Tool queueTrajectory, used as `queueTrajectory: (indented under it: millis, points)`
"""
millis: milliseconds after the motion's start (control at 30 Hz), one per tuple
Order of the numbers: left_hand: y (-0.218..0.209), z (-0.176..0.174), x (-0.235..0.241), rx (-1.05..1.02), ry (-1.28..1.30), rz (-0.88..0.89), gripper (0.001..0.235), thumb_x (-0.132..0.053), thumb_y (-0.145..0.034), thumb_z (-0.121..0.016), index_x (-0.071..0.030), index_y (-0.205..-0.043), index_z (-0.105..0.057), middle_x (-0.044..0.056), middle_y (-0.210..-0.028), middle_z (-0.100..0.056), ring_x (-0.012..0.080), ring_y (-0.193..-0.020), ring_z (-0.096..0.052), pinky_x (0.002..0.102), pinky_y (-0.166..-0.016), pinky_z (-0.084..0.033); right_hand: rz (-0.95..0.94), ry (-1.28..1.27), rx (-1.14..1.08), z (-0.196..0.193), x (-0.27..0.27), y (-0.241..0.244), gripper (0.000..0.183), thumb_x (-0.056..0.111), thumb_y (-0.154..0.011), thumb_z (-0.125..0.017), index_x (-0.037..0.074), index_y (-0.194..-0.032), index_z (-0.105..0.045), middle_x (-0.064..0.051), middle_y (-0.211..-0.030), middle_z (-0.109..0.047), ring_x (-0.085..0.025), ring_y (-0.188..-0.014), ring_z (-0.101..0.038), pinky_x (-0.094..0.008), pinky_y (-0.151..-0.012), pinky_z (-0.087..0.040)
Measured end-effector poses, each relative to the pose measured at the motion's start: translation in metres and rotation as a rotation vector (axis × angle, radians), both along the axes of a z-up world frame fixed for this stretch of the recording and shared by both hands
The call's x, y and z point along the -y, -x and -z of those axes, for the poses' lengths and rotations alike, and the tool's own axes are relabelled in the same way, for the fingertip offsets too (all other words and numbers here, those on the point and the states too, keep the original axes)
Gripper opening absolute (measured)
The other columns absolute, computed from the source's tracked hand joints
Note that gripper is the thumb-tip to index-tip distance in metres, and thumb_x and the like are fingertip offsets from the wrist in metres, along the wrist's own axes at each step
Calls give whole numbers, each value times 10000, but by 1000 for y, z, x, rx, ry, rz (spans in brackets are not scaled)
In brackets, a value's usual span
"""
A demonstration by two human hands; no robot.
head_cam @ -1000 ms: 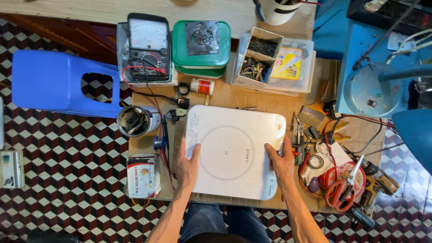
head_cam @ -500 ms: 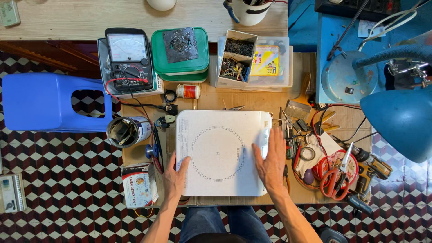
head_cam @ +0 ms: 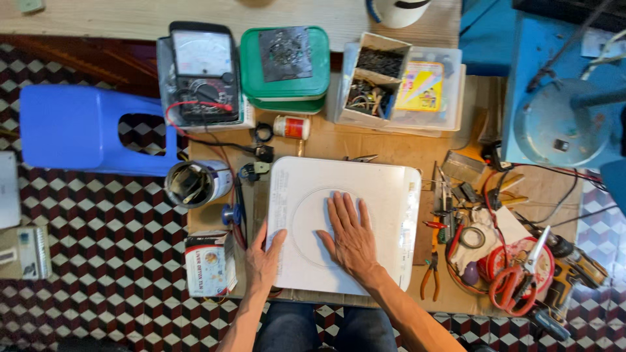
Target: The person uses a power drill to fasten screws on the internal components of an induction cooktop. They then place the cooktop cover back on, plug in the power cord, and press buttons on the control panel to test the device.
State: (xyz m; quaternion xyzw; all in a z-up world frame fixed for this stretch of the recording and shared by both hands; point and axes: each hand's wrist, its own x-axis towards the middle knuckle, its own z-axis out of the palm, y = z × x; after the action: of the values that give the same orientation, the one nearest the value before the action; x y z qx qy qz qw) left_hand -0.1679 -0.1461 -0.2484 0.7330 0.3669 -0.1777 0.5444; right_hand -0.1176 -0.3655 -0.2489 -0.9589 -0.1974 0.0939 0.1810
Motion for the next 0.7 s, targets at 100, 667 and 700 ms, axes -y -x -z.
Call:
queueTrajectory:
  millis: [100, 667, 700]
  points:
    - [7, 3, 5, 66, -40, -54, 639, -451, -918, -667, -92, -1439, -578, 146, -1275, -736, 206, -1133, -709, 307, -932, -544, -11, 10, -11, -1, -10, -3, 755, 472, -968, -552, -28, -1509, -387, -189, -1605, -347, -337, -1509, -269, -550, -1233, -129]
    - [113, 29, -5, -23, -45, -249, 499, -419, -954, -650, -69, -1304, -715, 142, -1139, -800, 200, -1017, -762, 305, -877, -580, -504, -67, -11, -4, -103, 6, 694, 437, -1000, -505, 0, -1528, -398, -158, -1619, -361, -297, -1522, -262, -512, -1244, -133]
    - [111, 25, -6, -76, -79, -214, 491, -422, -957, -639, -81, -1301, -724, 146, -1104, -807, 200, -1002, -773, 309, -861, -584, -497, -67, -24, -4, -102, 9, 691, 433, -999, -512, -2, -1524, -399, -160, -1618, -362, -300, -1521, -266, -510, -1244, -134]
